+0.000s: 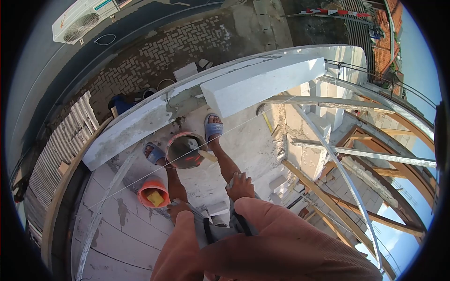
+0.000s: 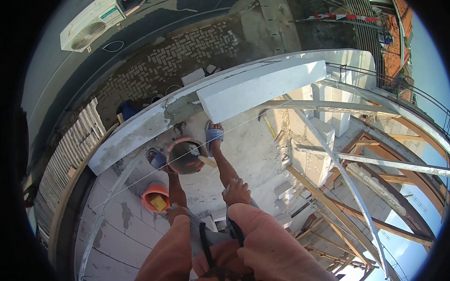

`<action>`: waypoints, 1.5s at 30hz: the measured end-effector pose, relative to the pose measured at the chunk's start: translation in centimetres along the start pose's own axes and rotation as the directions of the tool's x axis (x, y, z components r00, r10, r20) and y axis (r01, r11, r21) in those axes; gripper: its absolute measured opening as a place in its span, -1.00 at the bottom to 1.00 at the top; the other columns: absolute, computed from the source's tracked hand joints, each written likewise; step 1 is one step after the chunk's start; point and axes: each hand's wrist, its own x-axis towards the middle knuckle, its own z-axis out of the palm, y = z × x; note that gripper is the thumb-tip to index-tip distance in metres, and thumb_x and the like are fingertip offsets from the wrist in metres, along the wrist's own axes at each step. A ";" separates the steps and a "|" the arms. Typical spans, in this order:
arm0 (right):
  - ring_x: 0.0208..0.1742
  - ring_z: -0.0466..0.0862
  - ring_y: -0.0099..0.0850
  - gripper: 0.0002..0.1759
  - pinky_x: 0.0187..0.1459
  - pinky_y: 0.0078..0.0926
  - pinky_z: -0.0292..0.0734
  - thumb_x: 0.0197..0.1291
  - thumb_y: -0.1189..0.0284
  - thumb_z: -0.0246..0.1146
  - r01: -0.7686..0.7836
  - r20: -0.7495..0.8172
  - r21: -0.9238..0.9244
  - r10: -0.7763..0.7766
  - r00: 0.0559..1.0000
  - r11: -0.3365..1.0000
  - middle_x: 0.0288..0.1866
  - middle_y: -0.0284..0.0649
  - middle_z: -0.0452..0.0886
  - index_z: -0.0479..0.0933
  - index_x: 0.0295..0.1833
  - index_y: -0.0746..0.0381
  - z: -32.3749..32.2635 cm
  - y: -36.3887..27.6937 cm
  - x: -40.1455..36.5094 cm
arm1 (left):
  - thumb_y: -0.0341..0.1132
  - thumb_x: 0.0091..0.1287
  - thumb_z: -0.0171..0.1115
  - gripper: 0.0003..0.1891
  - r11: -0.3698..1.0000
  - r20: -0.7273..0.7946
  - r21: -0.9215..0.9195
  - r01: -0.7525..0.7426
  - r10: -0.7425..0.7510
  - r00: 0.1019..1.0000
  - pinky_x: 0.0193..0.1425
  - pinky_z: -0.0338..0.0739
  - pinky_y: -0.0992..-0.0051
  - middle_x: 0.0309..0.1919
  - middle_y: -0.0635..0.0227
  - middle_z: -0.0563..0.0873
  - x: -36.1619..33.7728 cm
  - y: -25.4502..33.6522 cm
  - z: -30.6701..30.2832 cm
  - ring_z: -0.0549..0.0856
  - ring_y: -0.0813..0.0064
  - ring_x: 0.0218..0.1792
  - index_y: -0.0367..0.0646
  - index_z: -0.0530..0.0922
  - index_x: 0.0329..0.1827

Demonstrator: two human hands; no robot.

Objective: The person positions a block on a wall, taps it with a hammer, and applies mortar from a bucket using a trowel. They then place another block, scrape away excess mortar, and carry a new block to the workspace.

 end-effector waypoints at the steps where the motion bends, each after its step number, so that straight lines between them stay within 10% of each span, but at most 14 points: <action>1: 0.26 0.56 0.04 -0.21 0.10 0.08 0.65 0.14 0.05 0.44 -0.001 0.005 -0.001 0.001 1.000 1.000 0.33 -0.02 0.47 0.42 0.43 0.15 -0.1 0.0 0.1 | 0.19 0.46 0.00 -0.33 1.000 0.008 0.006 -0.004 0.004 1.000 0.24 0.61 0.01 0.28 0.05 0.61 -0.1 0.1 -0.3 0.72 -0.06 0.18 -0.15 0.43 0.42; 34: 0.27 0.55 0.03 -0.24 0.15 0.08 0.62 0.23 0.06 0.36 -0.076 0.011 0.255 0.076 0.997 0.964 0.35 0.02 0.45 0.39 0.46 0.17 4.2 1.1 -1.2 | 0.31 0.47 -0.04 -0.29 0.972 -0.063 0.193 -0.133 0.147 0.987 0.37 0.54 0.07 0.30 0.07 0.67 3.9 -0.4 -2.4 0.68 0.00 0.28 -0.08 0.52 0.40; 45: 0.27 0.59 0.15 -0.32 0.20 0.09 0.60 0.26 0.07 0.29 -0.344 0.297 0.664 0.187 0.936 0.664 0.36 0.12 0.47 0.47 0.38 0.25 10.0 6.8 -1.1 | 0.14 0.54 -0.03 -0.36 0.758 -0.025 0.525 -0.386 0.468 0.884 0.42 0.47 0.02 0.29 -0.12 0.64 4.5 0.6 -3.5 0.61 -0.14 0.33 -0.25 0.60 0.32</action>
